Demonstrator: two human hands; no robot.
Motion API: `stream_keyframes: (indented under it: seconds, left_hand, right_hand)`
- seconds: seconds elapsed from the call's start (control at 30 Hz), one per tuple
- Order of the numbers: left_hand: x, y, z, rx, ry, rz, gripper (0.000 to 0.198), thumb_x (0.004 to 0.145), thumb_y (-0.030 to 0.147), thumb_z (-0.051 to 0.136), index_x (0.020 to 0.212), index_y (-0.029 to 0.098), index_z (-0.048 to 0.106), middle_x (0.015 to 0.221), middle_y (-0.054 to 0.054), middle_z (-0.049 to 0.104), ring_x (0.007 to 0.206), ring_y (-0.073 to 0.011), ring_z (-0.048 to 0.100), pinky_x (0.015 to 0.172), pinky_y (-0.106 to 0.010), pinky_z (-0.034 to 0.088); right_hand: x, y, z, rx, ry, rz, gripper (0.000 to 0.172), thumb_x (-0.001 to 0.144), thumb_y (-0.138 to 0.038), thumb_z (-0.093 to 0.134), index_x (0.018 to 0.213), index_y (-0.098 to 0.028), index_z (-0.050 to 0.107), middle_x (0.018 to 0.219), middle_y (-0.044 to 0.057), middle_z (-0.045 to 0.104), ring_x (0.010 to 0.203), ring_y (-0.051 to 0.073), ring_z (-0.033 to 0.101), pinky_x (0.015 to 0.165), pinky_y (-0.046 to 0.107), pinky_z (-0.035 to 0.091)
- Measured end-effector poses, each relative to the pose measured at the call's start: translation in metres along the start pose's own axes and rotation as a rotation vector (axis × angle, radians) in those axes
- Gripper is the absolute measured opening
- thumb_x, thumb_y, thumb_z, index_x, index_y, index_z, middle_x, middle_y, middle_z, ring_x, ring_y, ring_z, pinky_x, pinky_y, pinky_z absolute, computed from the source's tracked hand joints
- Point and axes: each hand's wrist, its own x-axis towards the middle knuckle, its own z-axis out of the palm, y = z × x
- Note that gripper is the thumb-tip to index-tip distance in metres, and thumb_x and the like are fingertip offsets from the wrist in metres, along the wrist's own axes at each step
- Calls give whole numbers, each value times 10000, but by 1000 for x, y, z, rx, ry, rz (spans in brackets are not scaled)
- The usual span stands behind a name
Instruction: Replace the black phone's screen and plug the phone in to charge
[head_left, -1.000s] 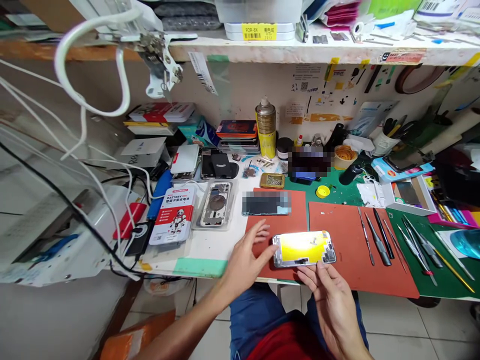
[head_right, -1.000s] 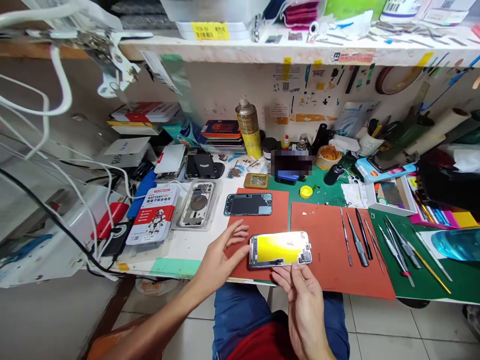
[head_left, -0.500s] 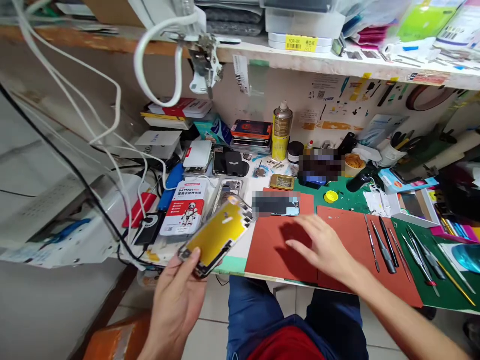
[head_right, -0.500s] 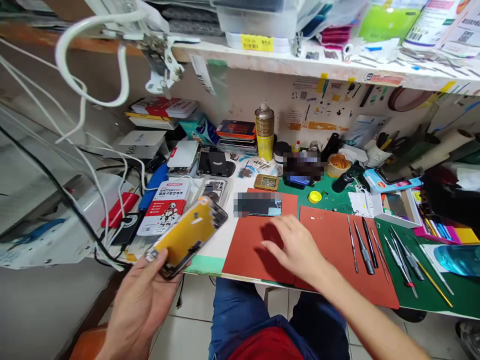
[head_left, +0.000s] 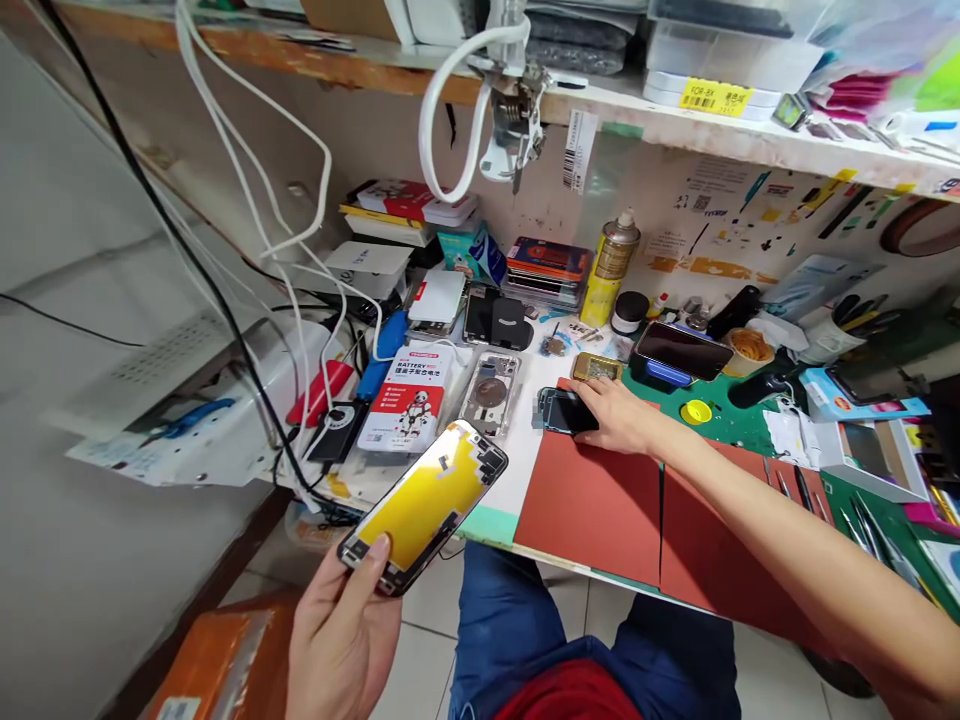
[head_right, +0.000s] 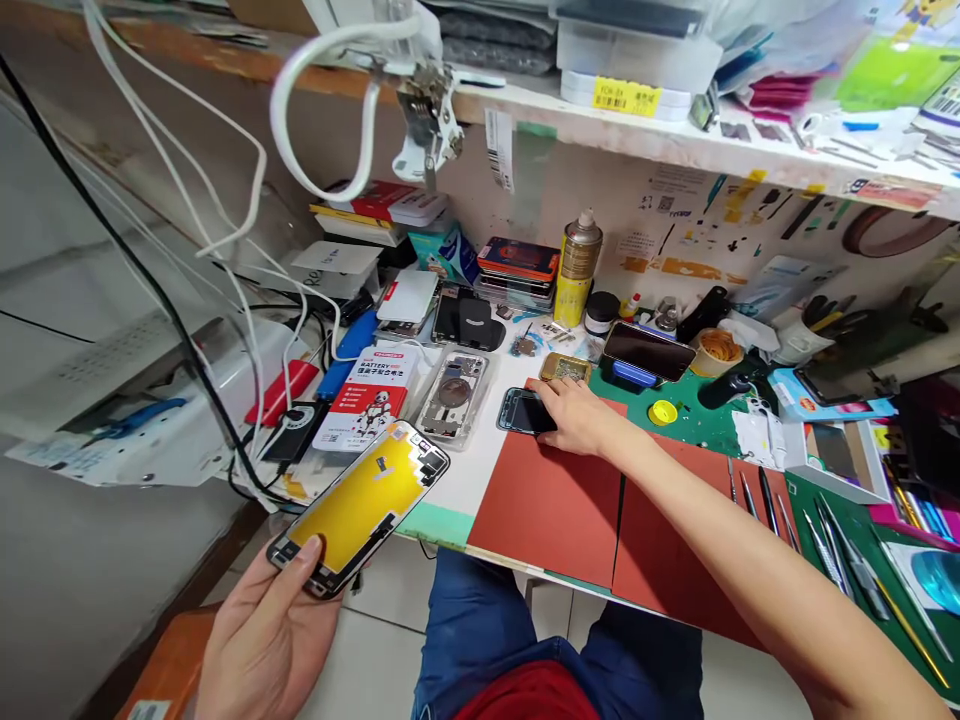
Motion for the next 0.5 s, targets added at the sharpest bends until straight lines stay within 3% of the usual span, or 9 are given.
stream_keyframes:
  seconds: [0.13, 0.23, 0.37, 0.5]
  left_hand:
    - [-1, -5, 2, 46, -93, -118, 554, 609, 374, 1029, 1098, 224, 815, 1148, -75, 829, 1154, -340, 766, 1021, -469, 654]
    - [0, -16, 7, 112, -237, -214, 612, 584, 332, 1034, 1136, 204, 800, 1141, -92, 824, 1145, -345, 765, 974, -442, 666]
    - [8, -34, 32, 215, -429, -227, 597, 639, 335, 1004, 1172, 197, 771, 1096, -82, 819, 1090, -311, 779, 901, -388, 671]
    - [19, -54, 79, 277, -580, -166, 611, 684, 445, 969, 1178, 175, 730, 1015, -84, 811, 968, -289, 797, 812, -381, 673]
  right_hand:
    - [-4, 0, -3, 34, 37, 6, 927, 805, -314, 860, 1589, -62, 436, 1317, 233, 657, 1212, 375, 623, 1016, 475, 529]
    - [-29, -4, -8, 38, 110, 36, 889, 832, -283, 813, 1592, -64, 406, 1353, 235, 629, 1245, 375, 592, 1037, 495, 545]
    - [-94, -16, -23, 84, 312, 78, 779, 896, -294, 751, 1580, -172, 399, 1389, 206, 623, 1276, 383, 591, 1069, 575, 551]
    - [-164, -40, -32, 89, 413, 163, 711, 908, -243, 727, 1546, -220, 413, 1385, 184, 635, 1285, 382, 617, 1068, 594, 567]
